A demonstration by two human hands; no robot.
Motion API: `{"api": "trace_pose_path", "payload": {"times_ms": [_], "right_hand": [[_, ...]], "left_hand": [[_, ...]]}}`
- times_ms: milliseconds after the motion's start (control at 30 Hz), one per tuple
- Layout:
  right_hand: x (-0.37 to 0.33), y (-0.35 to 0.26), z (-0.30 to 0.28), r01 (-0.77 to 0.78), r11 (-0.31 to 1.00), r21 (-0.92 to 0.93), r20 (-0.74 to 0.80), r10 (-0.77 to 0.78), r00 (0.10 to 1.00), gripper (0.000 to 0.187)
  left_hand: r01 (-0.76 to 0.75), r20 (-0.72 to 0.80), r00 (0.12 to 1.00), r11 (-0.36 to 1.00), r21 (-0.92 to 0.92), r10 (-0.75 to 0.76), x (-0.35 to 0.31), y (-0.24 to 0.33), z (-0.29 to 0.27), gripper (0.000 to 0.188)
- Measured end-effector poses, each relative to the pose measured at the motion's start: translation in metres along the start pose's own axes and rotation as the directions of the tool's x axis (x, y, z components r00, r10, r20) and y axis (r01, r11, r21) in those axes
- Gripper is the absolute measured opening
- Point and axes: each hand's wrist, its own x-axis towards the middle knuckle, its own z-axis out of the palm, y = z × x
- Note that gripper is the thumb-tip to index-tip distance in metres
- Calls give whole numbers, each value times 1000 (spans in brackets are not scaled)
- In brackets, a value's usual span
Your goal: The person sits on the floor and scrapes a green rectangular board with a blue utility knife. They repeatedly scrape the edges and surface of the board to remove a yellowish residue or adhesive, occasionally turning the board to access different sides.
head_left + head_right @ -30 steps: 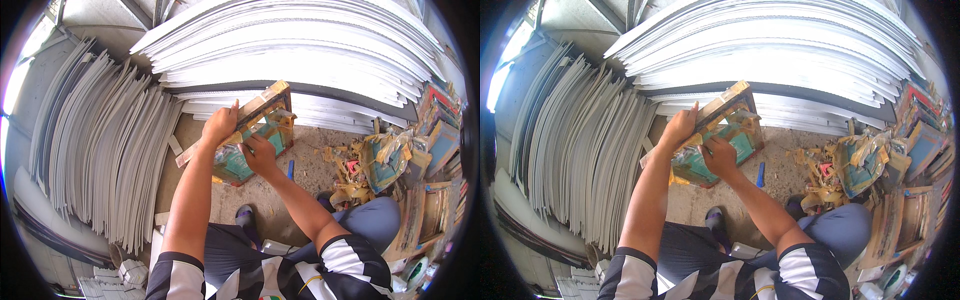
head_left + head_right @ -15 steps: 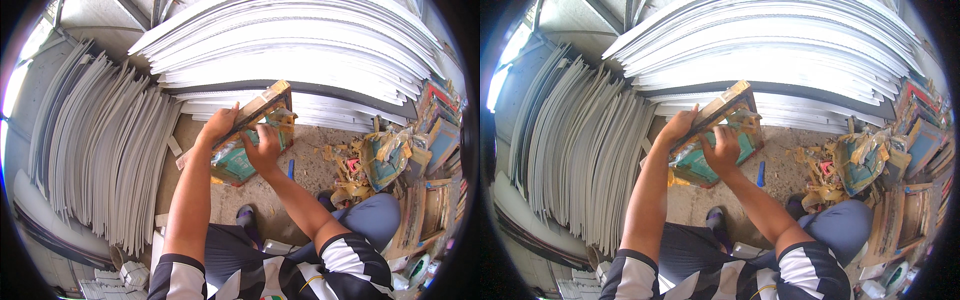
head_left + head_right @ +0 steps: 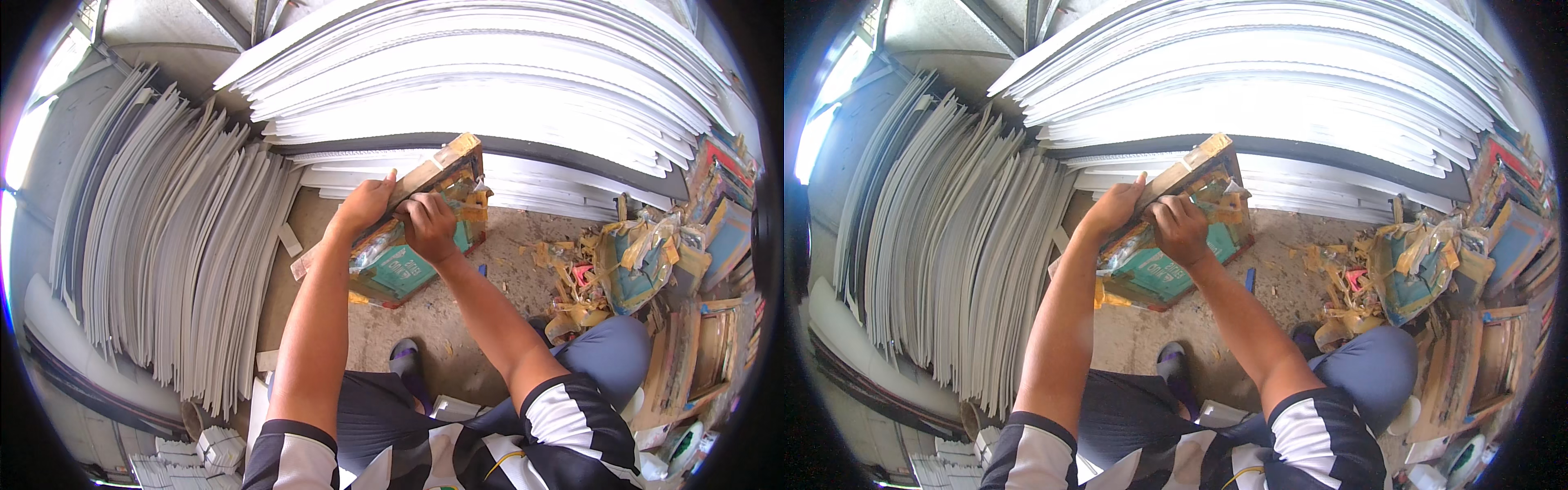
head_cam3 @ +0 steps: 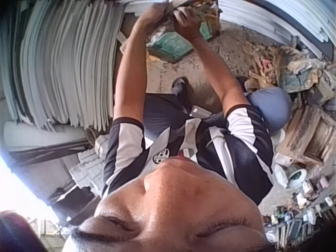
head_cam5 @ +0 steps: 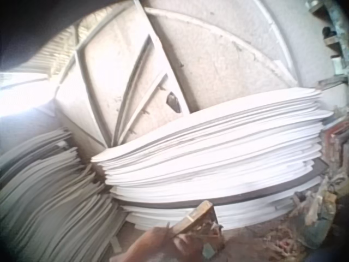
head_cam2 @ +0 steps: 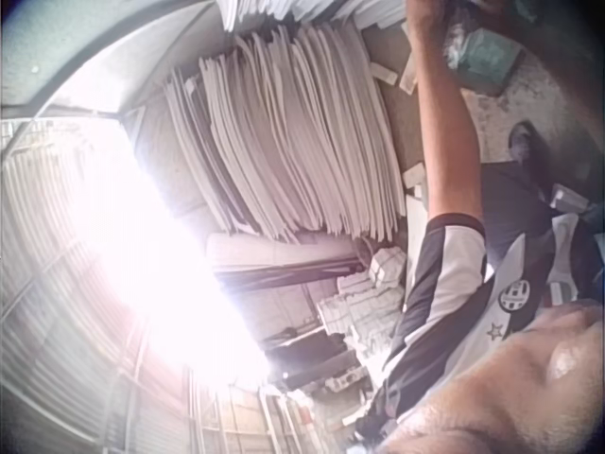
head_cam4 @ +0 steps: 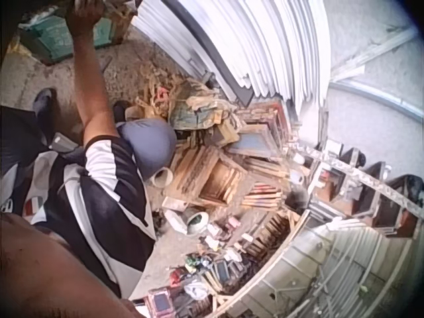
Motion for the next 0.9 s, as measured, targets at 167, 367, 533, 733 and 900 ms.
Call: {"api": "trace_pose_path", "payload": {"times_ms": [167, 367, 533, 733, 900], "right_hand": [[-13, 3, 6, -64, 998, -5, -52, 64, 997, 17], [-81, -11, -16, 137, 979, -152, 48, -131, 990, 28], [-211, 3, -29, -349, 894, -280, 718, 437, 542, 36], [-294, 46, -101, -265, 592, -761, 604, 796, 43, 56], [-289, 58, -112, -269, 561, -783, 595, 801, -60, 55]], "left_hand": [[20, 20, 1000, 998, -60, -18, 1, 0, -2, 75], [59, -11, 998, 995, -79, -61, -14, 18, -5, 76], [-42, -8, 999, 999, 8, 42, -6, 3, -5, 71], [-93, -60, 994, 995, -19, 92, -12, 1, 1, 60], [-204, -177, 964, 979, -15, 198, -20, 0, -2, 50]]}}
